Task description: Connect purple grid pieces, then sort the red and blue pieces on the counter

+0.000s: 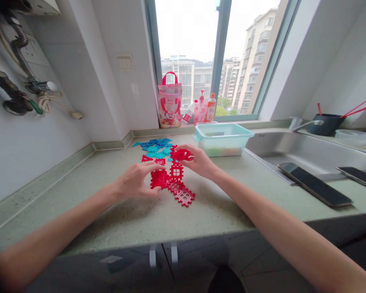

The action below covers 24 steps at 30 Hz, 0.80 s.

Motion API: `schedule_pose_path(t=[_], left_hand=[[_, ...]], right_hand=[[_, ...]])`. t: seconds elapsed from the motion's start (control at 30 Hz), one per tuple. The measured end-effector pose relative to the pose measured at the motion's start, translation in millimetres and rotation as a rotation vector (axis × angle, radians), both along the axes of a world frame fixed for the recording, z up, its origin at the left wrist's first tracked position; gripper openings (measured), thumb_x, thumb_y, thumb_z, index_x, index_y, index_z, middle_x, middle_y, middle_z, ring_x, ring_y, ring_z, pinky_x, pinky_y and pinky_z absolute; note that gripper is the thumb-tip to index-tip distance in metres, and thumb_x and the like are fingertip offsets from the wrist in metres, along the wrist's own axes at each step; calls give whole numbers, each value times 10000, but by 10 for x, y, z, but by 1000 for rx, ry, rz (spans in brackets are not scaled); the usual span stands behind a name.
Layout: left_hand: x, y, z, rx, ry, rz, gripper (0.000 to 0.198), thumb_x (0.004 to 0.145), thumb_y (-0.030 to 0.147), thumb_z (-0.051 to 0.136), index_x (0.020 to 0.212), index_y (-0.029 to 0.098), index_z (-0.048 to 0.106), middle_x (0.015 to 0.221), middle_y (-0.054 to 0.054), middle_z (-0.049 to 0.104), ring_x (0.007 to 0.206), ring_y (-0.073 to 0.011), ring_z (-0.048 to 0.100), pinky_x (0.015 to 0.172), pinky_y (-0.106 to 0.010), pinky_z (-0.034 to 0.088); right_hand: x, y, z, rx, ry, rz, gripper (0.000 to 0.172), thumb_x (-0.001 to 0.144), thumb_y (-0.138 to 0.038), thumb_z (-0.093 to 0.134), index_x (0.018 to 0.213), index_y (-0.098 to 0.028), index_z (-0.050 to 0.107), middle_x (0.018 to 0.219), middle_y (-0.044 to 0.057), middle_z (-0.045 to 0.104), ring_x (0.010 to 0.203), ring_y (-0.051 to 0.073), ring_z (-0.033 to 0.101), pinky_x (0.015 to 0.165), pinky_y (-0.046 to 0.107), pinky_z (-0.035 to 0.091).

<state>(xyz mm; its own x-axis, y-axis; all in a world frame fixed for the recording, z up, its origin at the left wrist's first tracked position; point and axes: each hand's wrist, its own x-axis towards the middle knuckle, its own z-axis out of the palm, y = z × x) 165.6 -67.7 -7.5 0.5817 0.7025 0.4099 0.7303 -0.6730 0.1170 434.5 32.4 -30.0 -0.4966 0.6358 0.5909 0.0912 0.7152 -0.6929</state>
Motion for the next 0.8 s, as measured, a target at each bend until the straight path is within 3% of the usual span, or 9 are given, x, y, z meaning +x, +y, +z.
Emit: schedule_pose_path(t=[0.2, 0.37, 0.5, 0.6, 0.7, 0.8], left_hand=[[150, 46, -121, 40, 116, -66, 450, 797, 304, 702, 1237, 214, 673, 1220, -106, 688, 1163, -300, 635, 1064, -455, 500], [232, -4, -136, -19, 53, -109, 569, 838, 550, 760, 1268, 199, 638, 1339, -134, 657, 1251, -326, 609, 1108, -475, 475], [235, 1, -157, -118, 123, -207, 697, 924, 644, 696, 1513, 301, 550, 1593, -132, 510, 1435, -344, 513, 1188, -507, 420], [247, -11, -166, -150, 178, -251, 754, 923, 670, 689, 1584, 365, 491, 1682, -122, 404, 1532, -387, 394, 1226, -590, 364], [282, -48, -164, -177, 175, -278, 636, 964, 642, 649, 1533, 371, 564, 1664, -109, 439, 1532, -368, 401, 1228, -581, 367], [303, -73, -158, -174, 129, -286, 491, 1012, 559, 622, 1462, 364, 637, 1562, -88, 563, 1450, -311, 504, 1208, -505, 408]], right_hand=[[15, 142, -47, -147, 91, 33, 485, 802, -355, 838, 1250, -245, 688, 1266, 80, 751, 1114, 246, 731, 1017, 453, 599], [-13, 116, 23, -90, 152, -85, 462, 790, -344, 814, 1224, -246, 690, 1219, 65, 756, 1054, 241, 734, 999, 457, 611], [139, 167, 220, 132, 226, -325, 441, 865, -346, 744, 1296, -290, 665, 1305, 66, 715, 1125, 254, 705, 944, 424, 638], [463, 352, 391, 331, 277, -606, 455, 913, -335, 675, 1363, -302, 619, 1409, 80, 642, 1180, 249, 676, 939, 395, 637], [851, 571, 478, 425, 242, -891, 486, 934, -316, 640, 1412, -244, 599, 1388, 142, 636, 1132, 242, 667, 942, 374, 622], [1129, 705, 470, 362, 29, -1011, 520, 906, -370, 698, 1393, -198, 647, 1299, 180, 685, 1115, 299, 674, 1009, 477, 582]])
